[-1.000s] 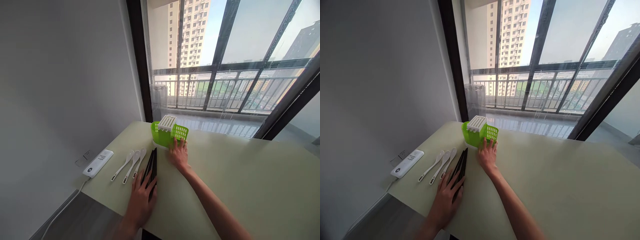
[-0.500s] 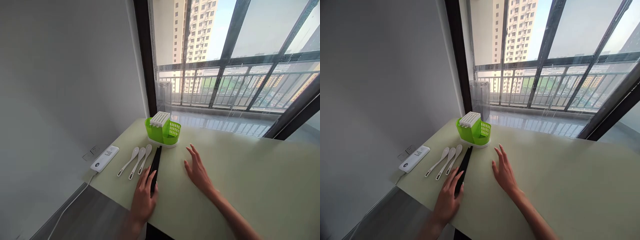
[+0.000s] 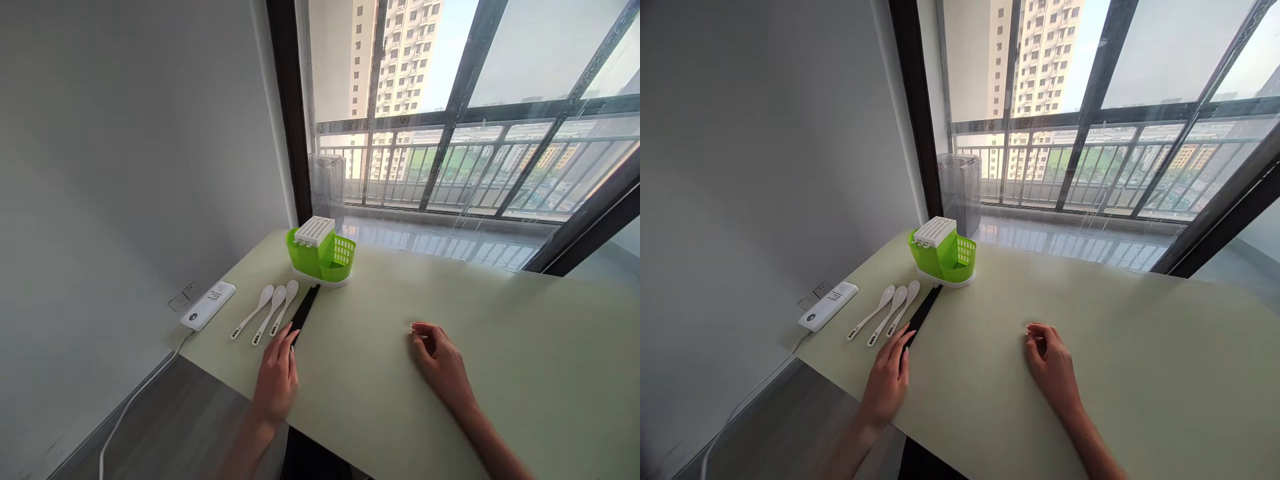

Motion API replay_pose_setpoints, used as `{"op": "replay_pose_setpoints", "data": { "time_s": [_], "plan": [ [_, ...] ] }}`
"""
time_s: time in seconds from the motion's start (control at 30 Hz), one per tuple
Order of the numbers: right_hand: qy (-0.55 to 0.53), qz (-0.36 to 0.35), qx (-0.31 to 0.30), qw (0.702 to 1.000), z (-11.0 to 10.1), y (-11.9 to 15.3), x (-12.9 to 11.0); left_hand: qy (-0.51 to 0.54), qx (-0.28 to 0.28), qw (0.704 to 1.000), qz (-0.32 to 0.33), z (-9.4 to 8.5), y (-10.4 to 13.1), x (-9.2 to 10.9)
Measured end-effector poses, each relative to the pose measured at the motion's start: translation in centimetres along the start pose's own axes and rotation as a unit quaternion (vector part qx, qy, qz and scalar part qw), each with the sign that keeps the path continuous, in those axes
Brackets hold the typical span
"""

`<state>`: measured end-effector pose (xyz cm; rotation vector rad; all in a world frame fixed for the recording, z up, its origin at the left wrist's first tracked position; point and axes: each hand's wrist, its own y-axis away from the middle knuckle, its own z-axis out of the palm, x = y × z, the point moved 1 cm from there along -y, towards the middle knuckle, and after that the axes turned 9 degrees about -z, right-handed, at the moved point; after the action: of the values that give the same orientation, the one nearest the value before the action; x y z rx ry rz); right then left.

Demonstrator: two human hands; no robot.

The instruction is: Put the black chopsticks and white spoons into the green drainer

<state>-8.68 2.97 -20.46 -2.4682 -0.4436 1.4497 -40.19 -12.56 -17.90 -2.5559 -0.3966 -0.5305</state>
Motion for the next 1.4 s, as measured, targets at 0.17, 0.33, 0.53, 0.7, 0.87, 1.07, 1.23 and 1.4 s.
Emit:
{"op": "replay_pose_setpoints", "data": {
  "time_s": [0.17,0.33,0.53,0.7,0.87,1.07,1.23,1.4],
  "plan": [
    [0.01,-0.022,-0.012,1.0,0.39,0.02,0.09,-0.01,0.011,1.0,-0.009,-0.14,-0.05,0.16],
    [0.003,-0.053,-0.037,0.998,0.79,0.27,0.03,-0.029,0.016,0.999,-0.022,-0.34,-0.08,0.36],
    [-0.01,-0.078,-0.078,0.994,0.91,0.43,0.01,-0.034,0.02,0.998,-0.043,-0.55,-0.12,0.42],
    [-0.035,-0.074,-0.08,0.993,0.95,0.46,-0.23,-0.042,0.038,0.997,-0.044,-0.8,-0.26,0.52],
    [-0.066,-0.06,-0.068,0.994,1.04,0.34,-0.55,-0.062,0.061,0.995,-0.04,-0.84,-0.5,0.42],
    [-0.074,-0.057,-0.072,0.993,1.06,0.27,-0.57,-0.073,0.071,0.994,-0.03,-0.87,-0.67,0.22],
    [-0.071,-0.053,-0.077,0.993,1.07,0.25,-0.45,-0.078,0.079,0.993,-0.026,-0.98,-0.64,0.6],
    [-0.079,-0.055,-0.08,0.992,1.06,0.18,-0.28,-0.078,0.078,0.993,-0.031,-0.97,-0.7,0.93]
  ]
}}
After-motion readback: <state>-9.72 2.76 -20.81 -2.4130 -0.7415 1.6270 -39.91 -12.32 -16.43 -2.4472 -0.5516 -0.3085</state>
